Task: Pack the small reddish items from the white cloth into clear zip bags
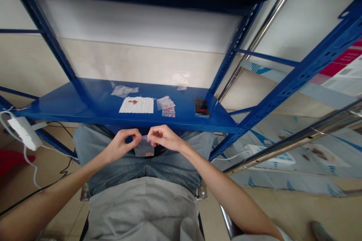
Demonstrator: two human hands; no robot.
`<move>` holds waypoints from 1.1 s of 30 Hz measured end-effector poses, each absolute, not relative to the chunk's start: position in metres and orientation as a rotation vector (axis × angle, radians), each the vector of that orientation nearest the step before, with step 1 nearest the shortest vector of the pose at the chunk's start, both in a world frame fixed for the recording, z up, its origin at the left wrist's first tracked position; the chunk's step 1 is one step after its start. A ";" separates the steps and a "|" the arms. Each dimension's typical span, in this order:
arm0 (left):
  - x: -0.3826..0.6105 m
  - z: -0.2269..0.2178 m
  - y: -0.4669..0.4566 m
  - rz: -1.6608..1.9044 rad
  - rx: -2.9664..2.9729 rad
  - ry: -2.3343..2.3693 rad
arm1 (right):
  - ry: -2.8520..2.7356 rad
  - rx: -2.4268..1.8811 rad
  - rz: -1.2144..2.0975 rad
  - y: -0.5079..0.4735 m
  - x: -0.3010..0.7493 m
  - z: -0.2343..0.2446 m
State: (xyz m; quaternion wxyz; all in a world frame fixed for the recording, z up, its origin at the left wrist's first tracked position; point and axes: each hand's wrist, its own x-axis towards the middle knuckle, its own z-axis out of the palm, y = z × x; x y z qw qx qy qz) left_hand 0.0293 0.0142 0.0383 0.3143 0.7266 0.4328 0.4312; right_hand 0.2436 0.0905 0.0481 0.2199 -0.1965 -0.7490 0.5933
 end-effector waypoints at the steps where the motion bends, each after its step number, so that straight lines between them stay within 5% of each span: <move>1: 0.030 0.037 0.014 1.146 1.915 1.159 | -2.062 -0.542 1.666 0.089 0.241 0.047; 21: 0.023 0.052 0.008 1.053 1.883 1.094 | -1.837 -0.645 1.665 0.079 0.232 0.054; 29: 0.028 0.045 0.013 1.149 1.741 1.126 | -1.937 -0.697 1.318 0.137 0.225 0.091; 33: 0.022 0.033 0.020 1.163 1.647 1.172 | -1.933 -0.887 0.896 0.215 0.218 0.101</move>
